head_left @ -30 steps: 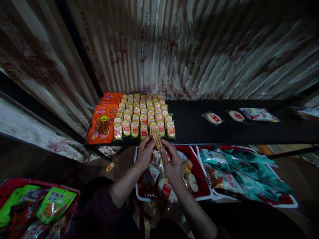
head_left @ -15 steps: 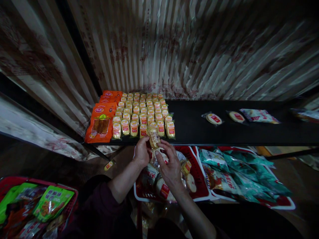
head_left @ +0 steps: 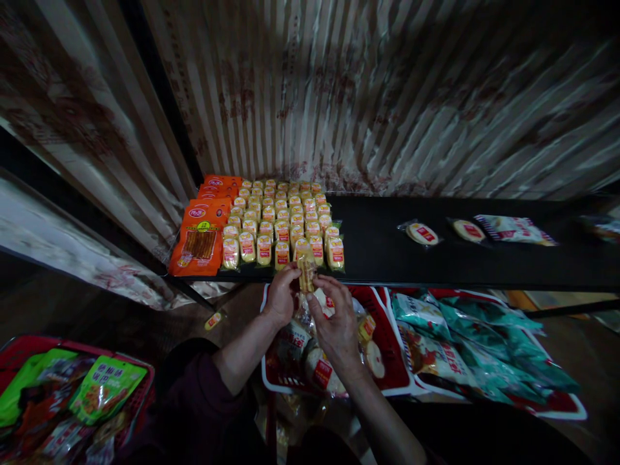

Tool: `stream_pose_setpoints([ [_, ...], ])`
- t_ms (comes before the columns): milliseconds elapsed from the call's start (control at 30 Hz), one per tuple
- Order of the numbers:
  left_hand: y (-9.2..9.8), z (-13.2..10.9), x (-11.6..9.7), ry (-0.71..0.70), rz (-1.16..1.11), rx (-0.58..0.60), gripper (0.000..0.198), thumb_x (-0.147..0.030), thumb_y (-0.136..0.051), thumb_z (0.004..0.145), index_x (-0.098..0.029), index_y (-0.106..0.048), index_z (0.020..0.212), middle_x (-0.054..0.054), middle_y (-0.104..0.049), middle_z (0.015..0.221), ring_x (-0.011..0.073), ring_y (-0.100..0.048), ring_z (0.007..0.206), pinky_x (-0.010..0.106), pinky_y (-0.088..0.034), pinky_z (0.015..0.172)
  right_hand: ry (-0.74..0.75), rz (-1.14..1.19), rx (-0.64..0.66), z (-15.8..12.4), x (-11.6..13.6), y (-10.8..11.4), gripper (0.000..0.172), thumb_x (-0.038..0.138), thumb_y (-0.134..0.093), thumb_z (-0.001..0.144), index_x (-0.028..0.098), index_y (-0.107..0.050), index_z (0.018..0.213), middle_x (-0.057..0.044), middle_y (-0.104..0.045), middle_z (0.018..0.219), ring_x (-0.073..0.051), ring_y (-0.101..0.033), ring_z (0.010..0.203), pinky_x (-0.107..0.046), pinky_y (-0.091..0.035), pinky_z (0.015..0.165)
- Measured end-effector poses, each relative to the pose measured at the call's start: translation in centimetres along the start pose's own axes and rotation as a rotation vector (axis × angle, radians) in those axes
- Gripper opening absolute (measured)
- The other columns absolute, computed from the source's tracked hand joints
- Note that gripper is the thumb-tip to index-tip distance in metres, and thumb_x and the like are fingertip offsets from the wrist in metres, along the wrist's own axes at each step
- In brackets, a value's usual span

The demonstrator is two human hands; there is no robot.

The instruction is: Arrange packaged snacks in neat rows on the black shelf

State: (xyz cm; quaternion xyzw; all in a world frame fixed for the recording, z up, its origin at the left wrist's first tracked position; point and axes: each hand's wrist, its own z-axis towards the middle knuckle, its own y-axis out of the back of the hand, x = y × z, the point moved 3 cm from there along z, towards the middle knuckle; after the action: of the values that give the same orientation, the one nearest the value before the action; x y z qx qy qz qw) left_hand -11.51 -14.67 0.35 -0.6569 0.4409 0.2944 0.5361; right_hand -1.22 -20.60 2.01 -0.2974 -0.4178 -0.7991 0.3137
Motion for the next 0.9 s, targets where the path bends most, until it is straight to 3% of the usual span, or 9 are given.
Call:
stream_pose_setpoints([
  [167, 0.3, -0.3, -1.0, -0.207, 0.13, -0.015, 0.016, -0.03, -0.056, 0.071, -0.019, -0.054, 0.082, -0.002, -0.058, 0.075, 0.0123, -0.056, 0.072, 0.023, -0.044, 0.069, 0.002, -0.036, 0.054, 0.8, -0.1, -0.3, 0.021, 0.029, -0.053, 0.085, 0.022, -0.062, 0.102, -0.008, -0.063, 0.099, -0.024, -0.057, 0.095, -0.044, -0.048, 0.087],
  [433, 0.9, -0.4, -2.2, -0.391, 0.489, -0.113, 0.025, -0.032, -0.061, 0.077, -0.02, -0.048, 0.093, 0.001, -0.06, 0.085, 0.0135, -0.059, 0.076, 0.026, -0.047, 0.073, -0.083, 0.122, 0.142, 1.0, -0.7, -2.6, 0.044, 0.031, -0.052, 0.084, 0.017, -0.051, 0.126, -0.014, -0.062, 0.117, -0.025, -0.061, 0.102, -0.045, -0.05, 0.089],
  [633, 2.4, -0.1, -2.3, -0.398, 0.664, -0.261, 0.032, -0.039, -0.064, 0.077, -0.02, -0.049, 0.098, 0.002, -0.063, 0.089, 0.0164, -0.062, 0.083, 0.03, -0.048, 0.078, -0.102, 0.155, 0.187, 1.8, -0.6, -4.6, 0.04, 0.029, -0.051, 0.082, 0.014, -0.057, 0.119, -0.014, -0.067, 0.108, -0.024, -0.066, 0.094, -0.042, -0.053, 0.085],
  [767, 3.2, -0.3, -3.5, -0.41, 0.723, -0.278, 0.022, -0.04, -0.055, 0.083, -0.02, -0.052, 0.093, 0.001, -0.062, 0.084, 0.0156, -0.061, 0.079, 0.029, -0.047, 0.076, -0.124, 0.244, 0.217, 2.4, 0.5, -5.7, 0.036, 0.03, -0.05, 0.085, 0.015, -0.06, 0.116, -0.013, -0.068, 0.109, -0.025, -0.065, 0.097, -0.04, -0.052, 0.087],
  [900, 4.3, 0.0, -4.1, -0.435, 0.664, -0.277, 0.011, -0.029, -0.047, 0.087, -0.021, -0.054, 0.088, 0.0, -0.063, 0.082, 0.0137, -0.06, 0.077, 0.027, -0.046, 0.076, -0.169, 0.284, 0.241, 2.6, 0.9, -6.9, 0.034, 0.033, -0.053, 0.086, 0.017, -0.061, 0.114, -0.011, -0.07, 0.107, -0.023, -0.066, 0.094, -0.037, -0.052, 0.086],
])
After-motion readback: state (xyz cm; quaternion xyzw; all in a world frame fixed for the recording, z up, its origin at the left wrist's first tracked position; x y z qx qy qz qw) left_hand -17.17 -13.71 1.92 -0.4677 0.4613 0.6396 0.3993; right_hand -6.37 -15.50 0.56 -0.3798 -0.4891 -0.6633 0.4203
